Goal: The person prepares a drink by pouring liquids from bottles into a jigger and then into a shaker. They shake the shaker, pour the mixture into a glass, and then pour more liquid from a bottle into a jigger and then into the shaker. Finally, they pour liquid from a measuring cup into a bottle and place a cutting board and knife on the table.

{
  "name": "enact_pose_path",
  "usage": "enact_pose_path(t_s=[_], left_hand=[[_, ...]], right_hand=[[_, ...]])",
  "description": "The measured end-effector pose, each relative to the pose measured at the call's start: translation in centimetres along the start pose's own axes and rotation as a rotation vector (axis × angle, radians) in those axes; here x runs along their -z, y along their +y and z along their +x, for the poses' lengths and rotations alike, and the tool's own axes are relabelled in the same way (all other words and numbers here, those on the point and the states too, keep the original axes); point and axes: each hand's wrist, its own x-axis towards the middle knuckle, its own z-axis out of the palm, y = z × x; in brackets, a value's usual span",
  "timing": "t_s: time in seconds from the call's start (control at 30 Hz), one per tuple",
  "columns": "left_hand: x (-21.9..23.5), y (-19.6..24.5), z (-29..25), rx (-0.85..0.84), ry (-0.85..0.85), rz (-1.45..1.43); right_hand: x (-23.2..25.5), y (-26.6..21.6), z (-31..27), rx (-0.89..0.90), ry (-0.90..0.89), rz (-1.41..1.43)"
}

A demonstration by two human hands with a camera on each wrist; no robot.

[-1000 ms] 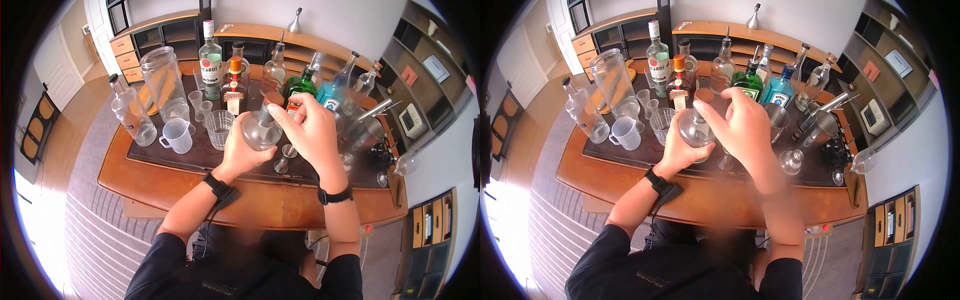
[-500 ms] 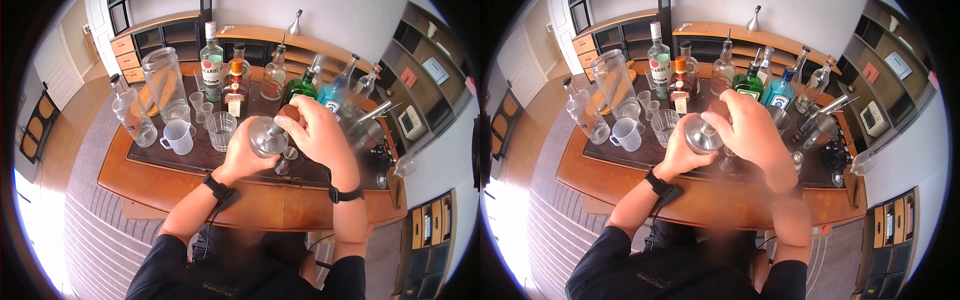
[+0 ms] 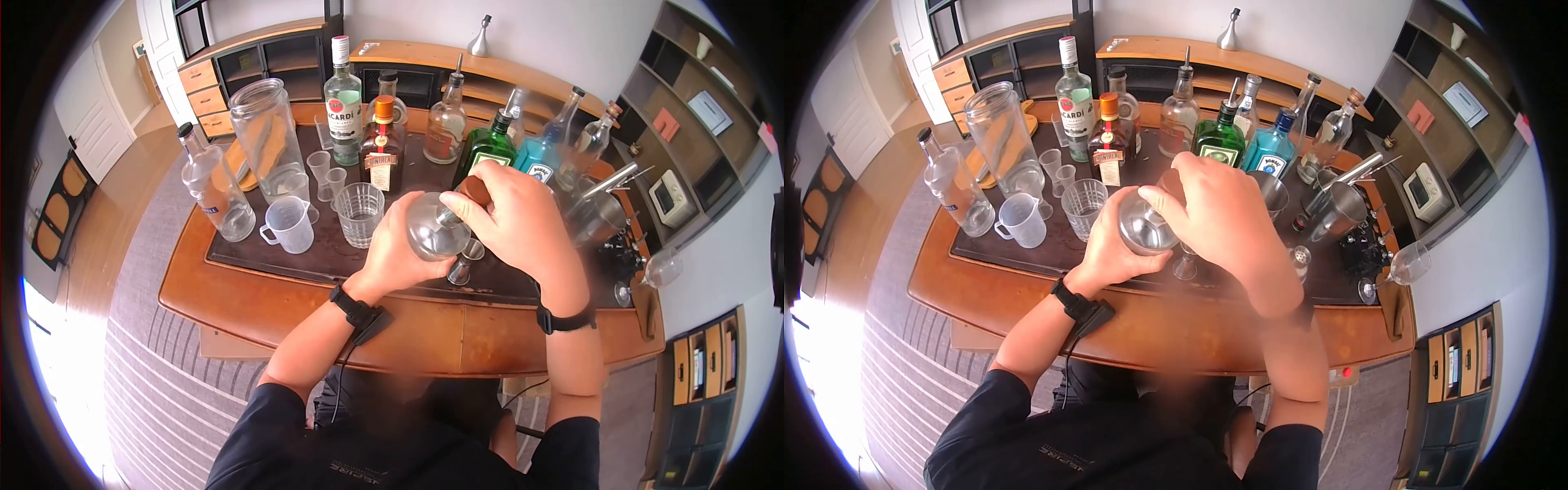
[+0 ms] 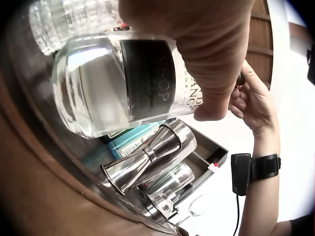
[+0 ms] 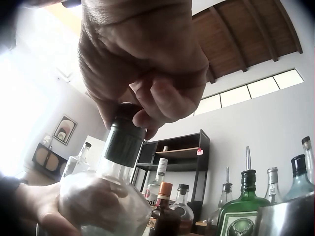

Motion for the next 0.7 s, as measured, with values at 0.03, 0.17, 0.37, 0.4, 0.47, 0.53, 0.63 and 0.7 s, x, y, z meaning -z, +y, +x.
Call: enact_pose_path(t_s=[0.03, 0.17, 0.37, 0.4, 0.47, 0.53, 0.63, 0.7], left_hand=[[0.0, 0.1, 0.0, -0.007, -0.003, -0.004], [0.3, 0.4, 0.2, -0.009, -0.037, -0.02], [0.6, 0.8, 0.3, -0.014, -0.077, -0.045], [0.6, 0.8, 0.3, -0.016, -0.084, -0.052], [0.8, 1.1, 0.3, -0.001, -0.095, -0.07], [0.9, 1.4, 0.4, -0.004, -0.106, -0.077], [1.2, 1.6, 0.4, -0.017, -0.119, -0.082], [1.3, 1.9, 0.5, -0.006, -0.129, -0.101]], right_hand=[[0.1, 0.4, 0.0, 0.028, -0.005, 0.03], [-0.2, 1.4, -0.4, 0.106, 0.026, 0.124], [0.6, 1.8, -0.9, 0.249, 0.036, 0.186], [0.7, 1.8, -0.9, 0.251, 0.022, 0.192], [1.2, 1.7, -0.9, 0.251, -0.005, 0.205], [1.7, 1.6, -0.9, 0.268, -0.02, 0.229], [1.9, 1.6, -0.9, 0.281, -0.018, 0.277], [1.9, 1.7, -0.9, 0.284, -0.02, 0.302]])
